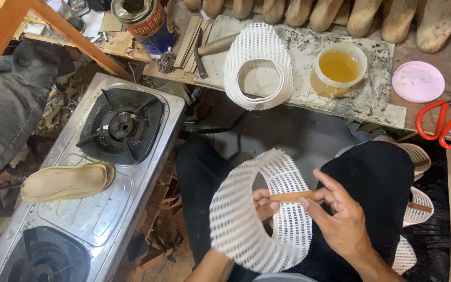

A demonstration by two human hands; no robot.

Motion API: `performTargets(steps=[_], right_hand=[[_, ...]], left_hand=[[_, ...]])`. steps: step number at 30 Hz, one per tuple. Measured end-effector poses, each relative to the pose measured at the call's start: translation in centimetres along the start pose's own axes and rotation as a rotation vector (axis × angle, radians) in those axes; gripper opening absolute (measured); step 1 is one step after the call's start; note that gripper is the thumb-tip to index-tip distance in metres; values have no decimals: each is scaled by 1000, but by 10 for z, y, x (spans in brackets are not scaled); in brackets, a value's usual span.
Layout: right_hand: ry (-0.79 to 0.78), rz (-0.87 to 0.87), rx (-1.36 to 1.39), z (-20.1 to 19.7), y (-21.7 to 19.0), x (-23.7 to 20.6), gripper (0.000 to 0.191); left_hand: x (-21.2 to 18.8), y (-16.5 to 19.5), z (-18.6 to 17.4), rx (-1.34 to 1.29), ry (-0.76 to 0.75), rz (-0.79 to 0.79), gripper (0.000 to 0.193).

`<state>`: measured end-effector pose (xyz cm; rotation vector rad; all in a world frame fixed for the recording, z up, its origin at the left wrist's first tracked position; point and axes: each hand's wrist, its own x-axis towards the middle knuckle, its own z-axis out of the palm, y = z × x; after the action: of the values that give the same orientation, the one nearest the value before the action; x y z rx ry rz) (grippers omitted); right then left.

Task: The person sits and fits a white mesh shoe upper over a wooden shoe last, pulling and pressing the mesh edges to shape it. They reach for glue from a cup on the bench, apply it to a strap on the upper, and continue pressing the mesh around the last.

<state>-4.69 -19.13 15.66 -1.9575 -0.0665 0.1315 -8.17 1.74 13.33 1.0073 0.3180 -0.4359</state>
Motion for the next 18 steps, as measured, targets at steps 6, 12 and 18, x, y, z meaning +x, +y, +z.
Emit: performTargets(steps=[6, 12, 18], right_hand=[[-16, -35, -26, 1, 1, 0, 68], [-197, 71, 135, 5, 2, 1, 73], [-254, 104, 109, -16, -8, 31, 63]], left_hand=[[6, -3, -5, -107, -28, -19, 23], [1, 8, -2, -163, -15, 44, 30], [10, 3, -16, -280, -110, 114, 23]])
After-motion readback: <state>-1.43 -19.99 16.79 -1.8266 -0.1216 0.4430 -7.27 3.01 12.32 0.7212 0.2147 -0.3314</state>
